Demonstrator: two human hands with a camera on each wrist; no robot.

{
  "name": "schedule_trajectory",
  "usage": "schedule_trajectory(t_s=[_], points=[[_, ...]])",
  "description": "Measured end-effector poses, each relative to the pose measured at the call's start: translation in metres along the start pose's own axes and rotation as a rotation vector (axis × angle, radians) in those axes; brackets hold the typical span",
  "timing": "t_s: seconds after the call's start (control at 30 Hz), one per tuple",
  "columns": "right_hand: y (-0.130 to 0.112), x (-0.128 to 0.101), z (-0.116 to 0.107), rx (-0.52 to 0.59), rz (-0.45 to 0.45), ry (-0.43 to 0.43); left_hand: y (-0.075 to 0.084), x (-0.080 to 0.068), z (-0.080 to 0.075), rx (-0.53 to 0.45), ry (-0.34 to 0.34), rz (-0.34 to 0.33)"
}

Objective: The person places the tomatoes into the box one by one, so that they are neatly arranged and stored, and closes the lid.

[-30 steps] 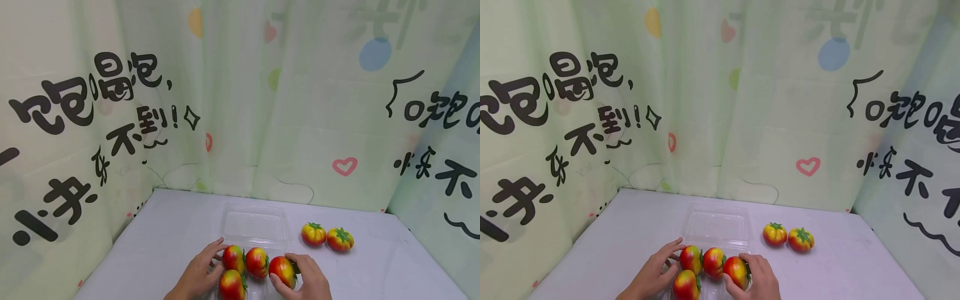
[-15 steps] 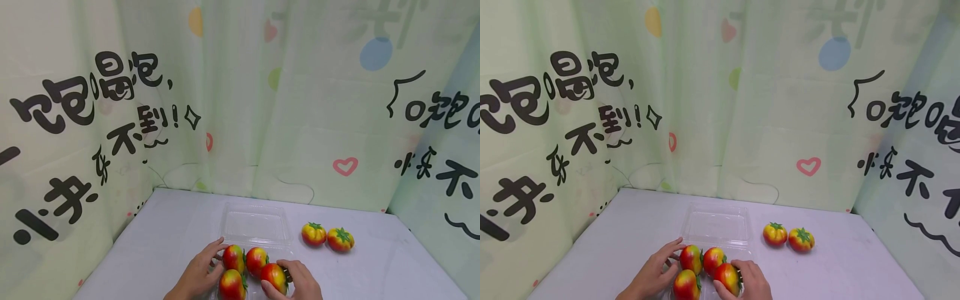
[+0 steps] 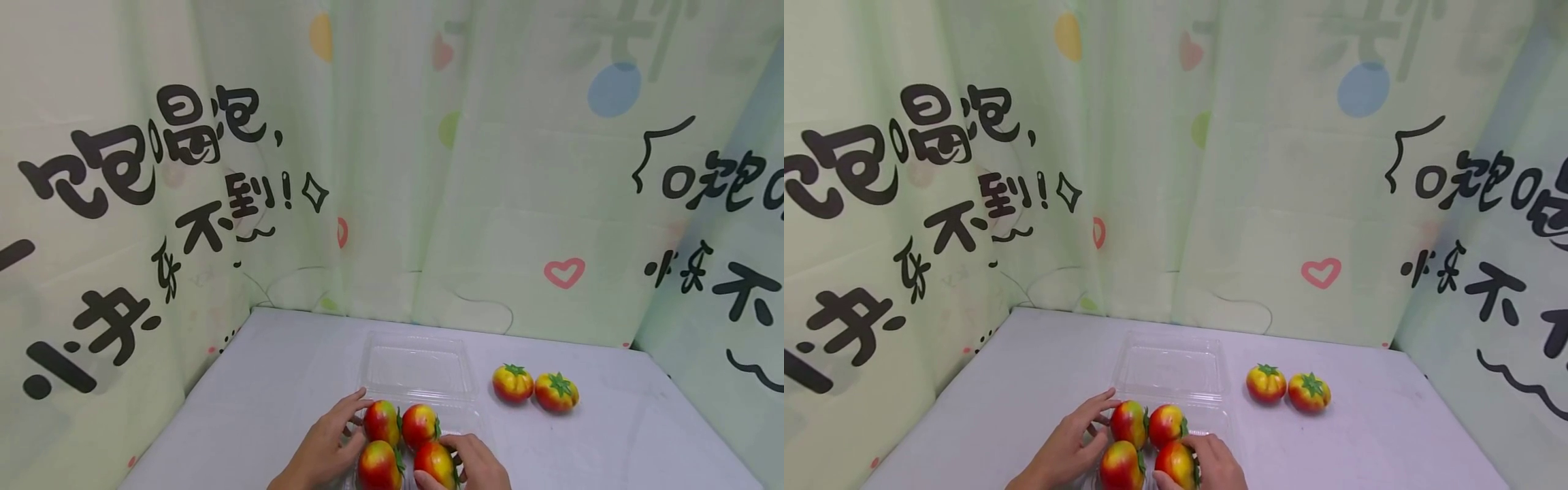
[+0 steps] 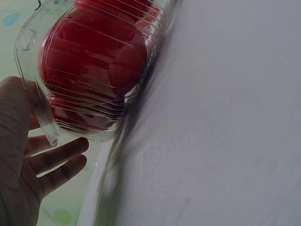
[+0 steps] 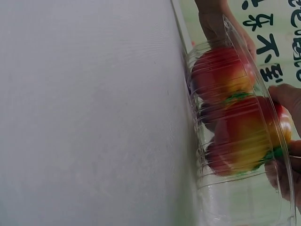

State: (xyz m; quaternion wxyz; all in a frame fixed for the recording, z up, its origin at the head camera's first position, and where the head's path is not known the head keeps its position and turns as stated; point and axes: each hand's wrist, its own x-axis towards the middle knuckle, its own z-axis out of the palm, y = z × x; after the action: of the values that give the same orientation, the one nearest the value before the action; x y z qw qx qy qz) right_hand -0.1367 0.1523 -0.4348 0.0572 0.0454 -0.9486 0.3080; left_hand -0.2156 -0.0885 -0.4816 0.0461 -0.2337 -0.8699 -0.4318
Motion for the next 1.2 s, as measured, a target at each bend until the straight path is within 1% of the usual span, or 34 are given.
schedule_trajectory(t_s=[0.23,0.47,0.73,0.83,1.03,1.2], points=[[0.0026,0.0014,0.0031,0.021,-0.009,-0.073,0.0008,0.001,0.0004,0.001,0.002,-0.009],[0.0031,0.005,0.0056,0.043,-0.009,-0.117,0.0018,0.0002,-0.0015,0.009,0.023,0.033],[0.0014,0.0075,0.006,0.078,-0.001,-0.147,0.0012,0.0003,-0.0011,0.008,0.036,0.05],[0.0013,0.0071,0.0057,0.06,-0.007,-0.141,0.0004,0.0005,-0.0006,0.008,0.038,0.058],[0.0013,0.0042,0.0051,0.018,-0.041,-0.1,-0.0025,0.0006,0.0007,0.006,0.044,0.081],[0.0015,0.0028,0.0046,0.0,-0.052,-0.069,-0.004,-0.0002,0.0006,0.002,0.036,0.084]])
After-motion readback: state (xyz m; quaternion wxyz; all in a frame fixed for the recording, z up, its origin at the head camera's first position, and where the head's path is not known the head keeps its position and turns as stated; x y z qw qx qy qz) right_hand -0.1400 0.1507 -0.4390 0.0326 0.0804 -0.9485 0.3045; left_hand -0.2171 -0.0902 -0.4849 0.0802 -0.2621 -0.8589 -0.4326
